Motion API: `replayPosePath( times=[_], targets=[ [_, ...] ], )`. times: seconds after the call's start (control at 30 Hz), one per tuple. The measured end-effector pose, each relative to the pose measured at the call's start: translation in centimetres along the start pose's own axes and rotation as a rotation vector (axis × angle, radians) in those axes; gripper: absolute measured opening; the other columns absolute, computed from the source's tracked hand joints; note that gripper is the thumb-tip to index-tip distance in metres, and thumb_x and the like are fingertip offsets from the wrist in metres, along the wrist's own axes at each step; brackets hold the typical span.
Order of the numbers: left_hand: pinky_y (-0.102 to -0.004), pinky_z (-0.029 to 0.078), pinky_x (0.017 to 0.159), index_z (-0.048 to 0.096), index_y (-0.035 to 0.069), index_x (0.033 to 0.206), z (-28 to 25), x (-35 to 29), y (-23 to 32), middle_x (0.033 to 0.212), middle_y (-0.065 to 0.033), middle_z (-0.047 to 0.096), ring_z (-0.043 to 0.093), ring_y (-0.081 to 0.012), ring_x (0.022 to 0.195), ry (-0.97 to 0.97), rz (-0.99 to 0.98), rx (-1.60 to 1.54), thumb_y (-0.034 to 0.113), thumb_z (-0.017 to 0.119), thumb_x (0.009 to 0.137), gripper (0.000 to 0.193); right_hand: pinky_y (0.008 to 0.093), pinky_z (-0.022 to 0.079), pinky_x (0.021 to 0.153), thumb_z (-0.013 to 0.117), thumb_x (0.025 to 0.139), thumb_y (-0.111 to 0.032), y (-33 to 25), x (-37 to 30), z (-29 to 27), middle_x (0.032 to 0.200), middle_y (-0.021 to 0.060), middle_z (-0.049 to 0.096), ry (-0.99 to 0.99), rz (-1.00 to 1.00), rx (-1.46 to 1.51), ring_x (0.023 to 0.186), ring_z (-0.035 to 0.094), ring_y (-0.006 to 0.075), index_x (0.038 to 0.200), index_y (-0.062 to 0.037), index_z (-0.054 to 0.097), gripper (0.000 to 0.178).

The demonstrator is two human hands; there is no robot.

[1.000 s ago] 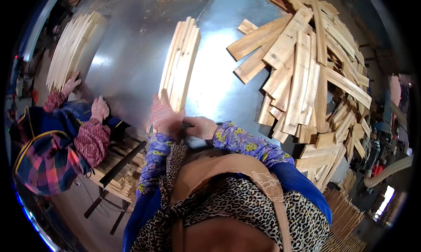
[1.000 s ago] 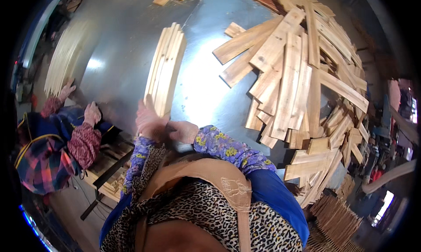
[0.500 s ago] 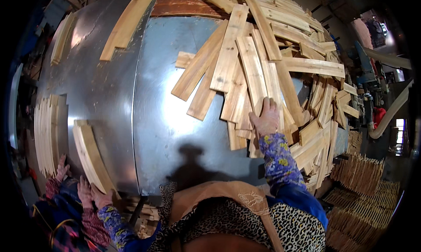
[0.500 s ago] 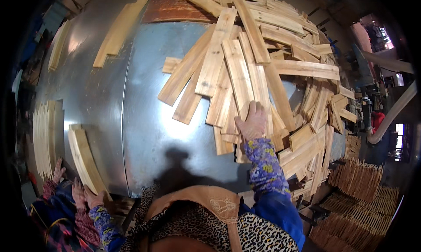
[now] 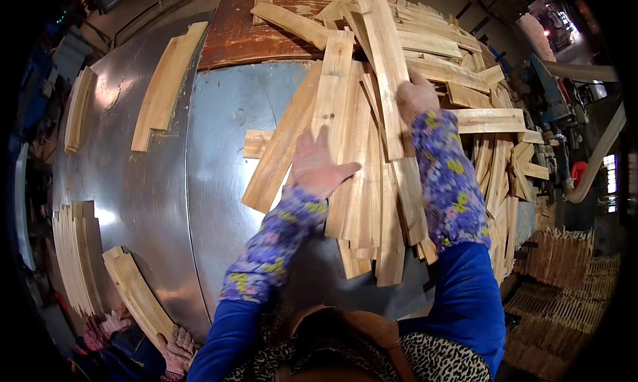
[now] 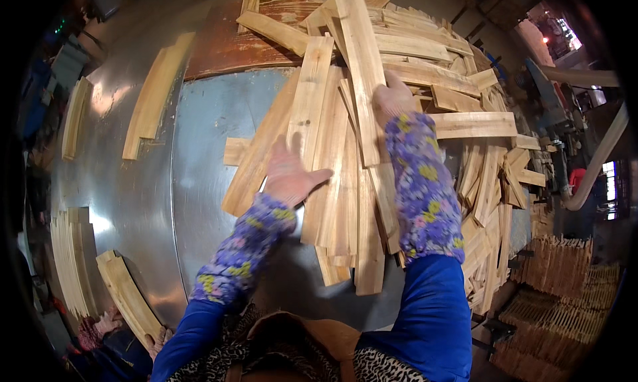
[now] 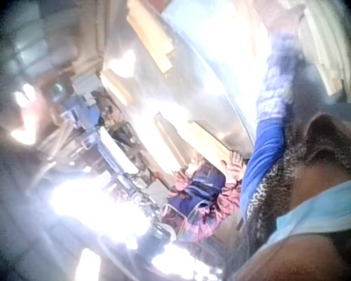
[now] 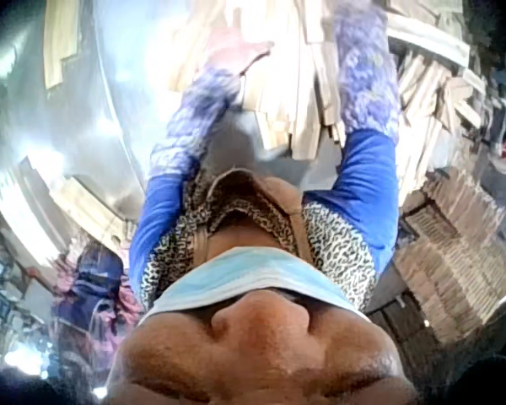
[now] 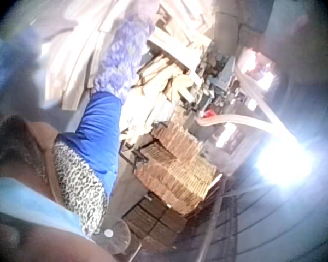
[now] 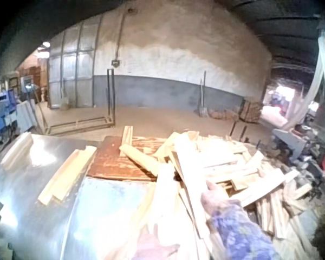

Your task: The person sorts and stacks wooden planks on a metal table. They pick up planks from a pile, align them, and place them into neat stacks.

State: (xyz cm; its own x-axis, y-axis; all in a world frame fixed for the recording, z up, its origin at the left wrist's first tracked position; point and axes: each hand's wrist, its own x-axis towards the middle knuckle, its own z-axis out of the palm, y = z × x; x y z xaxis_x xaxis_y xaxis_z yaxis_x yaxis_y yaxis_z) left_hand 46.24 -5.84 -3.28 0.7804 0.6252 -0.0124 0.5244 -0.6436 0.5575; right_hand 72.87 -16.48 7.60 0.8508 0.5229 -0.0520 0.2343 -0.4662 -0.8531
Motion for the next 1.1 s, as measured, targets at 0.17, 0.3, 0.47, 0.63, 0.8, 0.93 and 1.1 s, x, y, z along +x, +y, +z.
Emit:
replayPosePath(
  times=[0.17, 0.3, 0.47, 0.63, 0.8, 0.93, 1.1],
  targets=[
    [-0.0503, 0.049, 0.121, 0.041, 0.011, 0.170, 0.5, 5.4, -0.8, 0.167, -0.0269, 0.045, 0.052, -0.0461, 0.148, -0.119, -0.042, 0.092, 0.045, 0.079, 0.089, 0.096, 0.0518, 0.050, 0.122, 0.080, 0.087, -0.058, -0.6, 3.6, 4.4, 0.158, 0.0284, 0.058, 0.013, 0.240, -0.960, 0.143, 0.060, 0.0461, 0.168, -0.0103, 0.038, 0.103],
    [-0.0523, 0.054, 0.113, 0.042, 0.010, 0.167, -4.8, 4.0, -8.7, 0.163, -0.0244, 0.045, 0.060, -0.0459, 0.135, -0.152, -0.029, 0.074, 0.035, 0.082, 0.085, 0.095, 0.0488, 0.054, 0.117, 0.084, 0.084, -0.043, -0.1, 4.0, 2.4, 0.147, 0.0281, 0.066, -0.024, 0.283, -0.775, 0.134, 0.068, 0.0435, 0.157, -0.0050, 0.046, 0.090],
    [-0.0523, 0.057, 0.108, 0.038, 0.016, 0.169, -3.2, -3.1, -12.8, 0.161, -0.0204, 0.042, 0.064, -0.0443, 0.128, -0.160, -0.126, 0.266, 0.031, 0.084, 0.082, 0.099, 0.0460, 0.053, 0.117, 0.083, 0.080, -0.039, 3.4, -0.3, 0.0, 0.153, 0.0330, 0.061, -0.094, 0.152, -0.425, 0.140, 0.064, 0.0433, 0.164, 0.0015, 0.040, 0.102],
    [-0.0511, 0.056, 0.111, 0.038, 0.009, 0.167, -6.5, -5.3, -11.3, 0.159, -0.0249, 0.046, 0.064, -0.0457, 0.131, -0.223, -0.269, 0.091, 0.025, 0.085, 0.079, 0.101, 0.0458, 0.044, 0.123, 0.082, 0.080, -0.029, 5.2, -15.1, 2.5, 0.162, 0.0291, 0.053, -0.080, 0.107, 0.088, 0.151, 0.051, 0.0386, 0.170, 0.0080, 0.030, 0.111],
    [-0.0477, 0.068, 0.088, 0.040, -0.001, 0.163, -10.6, -17.3, -17.6, 0.130, -0.0224, 0.064, 0.074, -0.0345, 0.108, -0.400, -0.576, -1.115, 0.026, 0.084, 0.081, 0.097, 0.0376, 0.062, 0.097, 0.086, 0.081, -0.021, 4.9, -29.9, 6.7, 0.145, 0.0163, 0.062, -0.397, 0.275, 0.765, 0.119, 0.069, 0.0267, 0.177, -0.0063, 0.026, 0.114],
    [-0.0452, 0.069, 0.082, 0.039, 0.002, 0.165, -11.5, -30.4, -17.2, 0.116, -0.0166, 0.067, 0.074, -0.0295, 0.099, -0.243, -0.614, -1.510, 0.031, 0.086, 0.079, 0.102, 0.0403, 0.062, 0.100, 0.089, 0.089, -0.024, 6.1, -37.1, 14.9, 0.154, 0.0211, 0.058, -0.649, 0.420, 0.793, 0.121, 0.071, 0.0301, 0.178, -0.0076, 0.023, 0.112],
    [-0.0441, 0.060, 0.102, 0.047, -0.006, 0.155, -6.6, -37.3, -19.8, 0.136, -0.0209, 0.070, 0.072, -0.0339, 0.118, -0.233, -0.476, -0.717, 0.023, 0.085, 0.084, 0.086, 0.0518, 0.043, 0.120, 0.067, 0.104, -0.053, 3.7, -40.8, 23.6, 0.155, 0.0328, 0.059, -0.948, -0.019, -0.056, 0.145, 0.055, 0.0474, 0.159, 0.0001, 0.050, 0.078]
  ],
)
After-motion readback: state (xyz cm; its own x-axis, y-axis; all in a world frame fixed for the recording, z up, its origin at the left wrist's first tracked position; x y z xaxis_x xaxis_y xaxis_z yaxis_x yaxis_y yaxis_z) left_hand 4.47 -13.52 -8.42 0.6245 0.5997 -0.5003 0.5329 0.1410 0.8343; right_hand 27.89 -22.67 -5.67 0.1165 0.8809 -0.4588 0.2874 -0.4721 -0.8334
